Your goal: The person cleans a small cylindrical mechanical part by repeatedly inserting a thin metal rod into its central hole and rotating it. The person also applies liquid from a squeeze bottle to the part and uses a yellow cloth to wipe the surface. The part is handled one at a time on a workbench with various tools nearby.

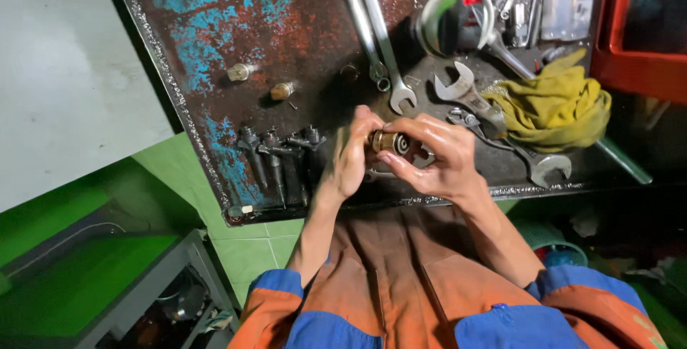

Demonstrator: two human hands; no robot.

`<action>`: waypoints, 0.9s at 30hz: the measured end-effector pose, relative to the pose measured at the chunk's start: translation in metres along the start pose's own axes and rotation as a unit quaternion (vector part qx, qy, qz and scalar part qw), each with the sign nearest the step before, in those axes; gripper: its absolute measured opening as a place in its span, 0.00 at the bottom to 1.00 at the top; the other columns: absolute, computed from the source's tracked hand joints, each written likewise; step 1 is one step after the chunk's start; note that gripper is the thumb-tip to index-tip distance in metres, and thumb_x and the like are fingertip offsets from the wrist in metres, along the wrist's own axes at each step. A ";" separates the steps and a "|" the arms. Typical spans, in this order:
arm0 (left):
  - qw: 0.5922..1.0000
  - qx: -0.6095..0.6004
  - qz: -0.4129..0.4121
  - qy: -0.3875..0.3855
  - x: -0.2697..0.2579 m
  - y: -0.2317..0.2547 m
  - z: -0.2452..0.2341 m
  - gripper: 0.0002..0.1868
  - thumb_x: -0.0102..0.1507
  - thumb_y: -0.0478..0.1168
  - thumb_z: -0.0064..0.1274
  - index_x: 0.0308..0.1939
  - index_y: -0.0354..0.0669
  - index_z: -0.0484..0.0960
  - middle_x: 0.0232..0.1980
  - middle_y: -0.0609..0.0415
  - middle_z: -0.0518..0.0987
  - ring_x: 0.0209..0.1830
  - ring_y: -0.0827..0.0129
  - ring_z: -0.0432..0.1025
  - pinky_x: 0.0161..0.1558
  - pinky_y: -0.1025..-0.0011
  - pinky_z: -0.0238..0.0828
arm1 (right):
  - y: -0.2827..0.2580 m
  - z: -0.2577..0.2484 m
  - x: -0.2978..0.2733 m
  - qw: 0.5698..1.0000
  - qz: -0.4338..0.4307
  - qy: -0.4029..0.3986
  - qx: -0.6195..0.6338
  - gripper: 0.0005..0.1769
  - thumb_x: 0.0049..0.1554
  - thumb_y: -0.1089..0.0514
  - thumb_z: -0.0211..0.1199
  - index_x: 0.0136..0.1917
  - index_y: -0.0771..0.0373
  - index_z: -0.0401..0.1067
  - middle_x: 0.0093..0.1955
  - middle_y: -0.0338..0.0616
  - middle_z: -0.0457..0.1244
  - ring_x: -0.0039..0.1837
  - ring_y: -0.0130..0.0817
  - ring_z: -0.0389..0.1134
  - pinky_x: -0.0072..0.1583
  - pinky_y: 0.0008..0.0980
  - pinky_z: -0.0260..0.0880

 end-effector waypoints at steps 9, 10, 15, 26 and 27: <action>0.975 0.132 -0.058 0.169 -0.022 -0.030 0.011 0.33 0.71 0.64 0.30 0.34 0.49 0.86 0.28 0.39 0.79 0.29 0.56 0.73 0.36 0.67 0.69 | -0.008 -0.012 -0.033 0.999 -0.031 0.031 0.021 0.12 0.49 0.63 0.76 0.43 0.71 0.77 0.30 0.51 0.67 0.24 0.42 0.64 0.29 0.30 0.61; 0.959 0.191 0.011 0.208 -0.027 -0.029 0.014 0.28 0.68 0.59 0.35 0.36 0.45 0.85 0.29 0.38 0.79 0.28 0.56 0.72 0.34 0.68 0.69 | -0.008 -0.013 -0.037 0.999 -0.015 0.039 0.017 0.14 0.49 0.62 0.77 0.46 0.71 0.78 0.28 0.51 0.65 0.24 0.41 0.63 0.29 0.30 0.61; 0.789 0.404 0.315 0.338 -0.030 -0.002 0.026 0.17 0.56 0.39 0.53 0.45 0.29 0.79 0.32 0.35 0.77 0.22 0.60 0.68 0.24 0.70 0.67 | -0.009 -0.011 -0.050 0.996 0.032 0.086 -0.007 0.15 0.49 0.60 0.77 0.50 0.66 0.80 0.22 0.44 0.62 0.22 0.36 0.62 0.28 0.27 0.59; 0.181 0.759 0.452 0.432 -0.028 -0.024 0.085 0.56 0.47 0.35 0.56 0.78 0.40 0.50 0.52 0.43 0.71 0.47 0.56 0.78 0.32 0.71 0.79 | -0.010 -0.022 -0.050 0.960 0.233 0.152 0.029 0.13 0.51 0.63 0.76 0.44 0.72 0.76 0.23 0.52 0.65 0.24 0.23 0.58 0.26 0.22 0.56; 0.180 0.758 0.453 0.434 -0.028 -0.006 0.089 0.56 0.47 0.35 0.56 0.78 0.40 0.50 0.52 0.43 0.71 0.47 0.56 0.78 0.32 0.71 0.79 | -0.012 -0.022 -0.047 0.961 0.230 0.152 0.028 0.13 0.51 0.63 0.76 0.44 0.72 0.76 0.23 0.52 0.65 0.24 0.23 0.58 0.26 0.22 0.56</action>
Point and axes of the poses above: each hand's wrist, its own x-axis towards the middle knuckle, its own z-axis out of the palm, y = z × x, the point moved 6 cm from there along x, towards the middle knuckle
